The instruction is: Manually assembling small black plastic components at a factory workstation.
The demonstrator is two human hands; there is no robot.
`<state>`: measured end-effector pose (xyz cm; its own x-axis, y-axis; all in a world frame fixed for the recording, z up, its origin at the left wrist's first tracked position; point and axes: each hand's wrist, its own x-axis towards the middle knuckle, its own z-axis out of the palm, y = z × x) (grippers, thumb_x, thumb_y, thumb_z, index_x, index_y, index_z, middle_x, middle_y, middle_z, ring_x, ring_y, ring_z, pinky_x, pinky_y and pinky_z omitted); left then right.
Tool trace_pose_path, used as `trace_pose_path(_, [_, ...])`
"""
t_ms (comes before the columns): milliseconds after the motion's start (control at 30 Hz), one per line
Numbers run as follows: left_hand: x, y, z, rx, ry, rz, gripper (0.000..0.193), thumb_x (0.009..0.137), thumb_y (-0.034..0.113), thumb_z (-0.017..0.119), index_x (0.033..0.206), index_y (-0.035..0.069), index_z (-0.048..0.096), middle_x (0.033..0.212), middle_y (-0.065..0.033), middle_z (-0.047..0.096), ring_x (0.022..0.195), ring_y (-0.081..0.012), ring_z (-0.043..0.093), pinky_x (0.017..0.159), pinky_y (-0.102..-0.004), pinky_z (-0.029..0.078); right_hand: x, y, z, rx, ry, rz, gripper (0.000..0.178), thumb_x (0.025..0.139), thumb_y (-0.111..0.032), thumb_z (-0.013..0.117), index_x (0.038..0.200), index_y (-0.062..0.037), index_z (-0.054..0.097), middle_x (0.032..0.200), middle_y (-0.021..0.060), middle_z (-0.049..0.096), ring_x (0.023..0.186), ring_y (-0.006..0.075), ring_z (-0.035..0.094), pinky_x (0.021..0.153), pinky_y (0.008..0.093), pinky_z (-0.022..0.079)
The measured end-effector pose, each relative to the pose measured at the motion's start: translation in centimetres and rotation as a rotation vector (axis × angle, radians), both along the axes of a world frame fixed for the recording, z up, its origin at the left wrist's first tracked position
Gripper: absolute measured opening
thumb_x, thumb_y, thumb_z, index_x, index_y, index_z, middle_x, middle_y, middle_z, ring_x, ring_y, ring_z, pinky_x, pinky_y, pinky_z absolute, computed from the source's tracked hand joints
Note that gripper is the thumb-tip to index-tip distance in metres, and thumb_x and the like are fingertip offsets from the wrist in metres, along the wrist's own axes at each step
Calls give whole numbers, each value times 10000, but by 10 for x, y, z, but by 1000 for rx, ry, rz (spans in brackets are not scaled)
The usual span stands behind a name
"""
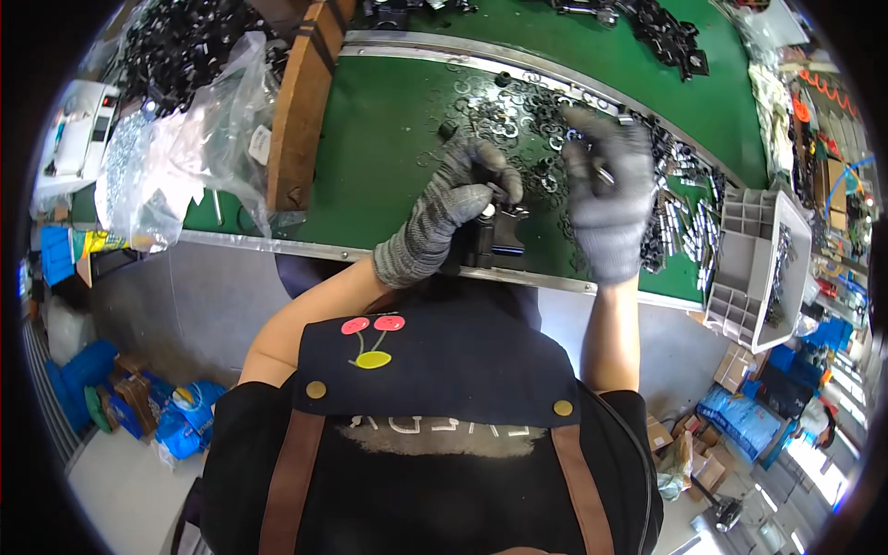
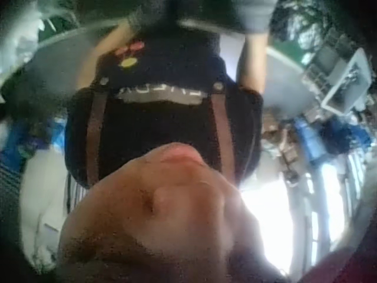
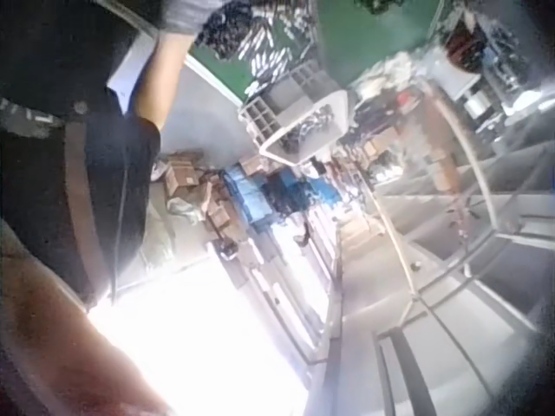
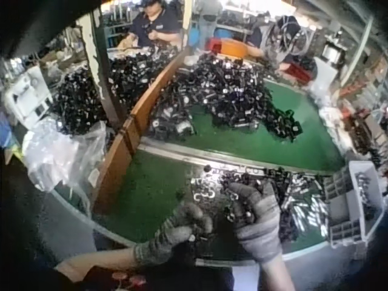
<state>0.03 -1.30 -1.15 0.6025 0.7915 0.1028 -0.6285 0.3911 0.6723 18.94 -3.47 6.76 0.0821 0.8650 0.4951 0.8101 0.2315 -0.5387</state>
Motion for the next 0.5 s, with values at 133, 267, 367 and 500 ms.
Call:
trace_pose_path(133, [6,-1,-2,-30,10,-50,393,931,356,691,1193,110,533,1074,-120,610,1013,-192,611,902,-308,543,35,0,-69,-345,-307,22,239,838,47,686,1056,-49,701,923,82,589,797,159,584,672,280,487])
trace_pose_path(267, [6,-2,-8,-90,-37,-63,416,926,352,701,1220,108,536,1078,-122,622,1011,-192,611,913,-316,543,21,-8,-28,-211,-104,-17,247,790,78,687,1009,-36,693,939,96,595,797,198,598,689,294,508])
trace_pose_path(367, [10,2,-27,-108,-99,-99,424,926,343,705,1235,105,538,1090,-122,630,1035,-207,617,913,-320,546,3,-20,31,-418,252,16,169,756,5,699,920,-36,688,991,137,618,899,262,645,783,343,554])
trace_pose_path(500, [21,10,-40,194,-233,-87,302,976,231,619,1219,83,519,1100,-84,615,998,-168,609,936,-317,492,-19,-11,69,-357,-177,416,269,736,8,754,990,-20,673,1053,136,615,857,271,639,742,331,551])
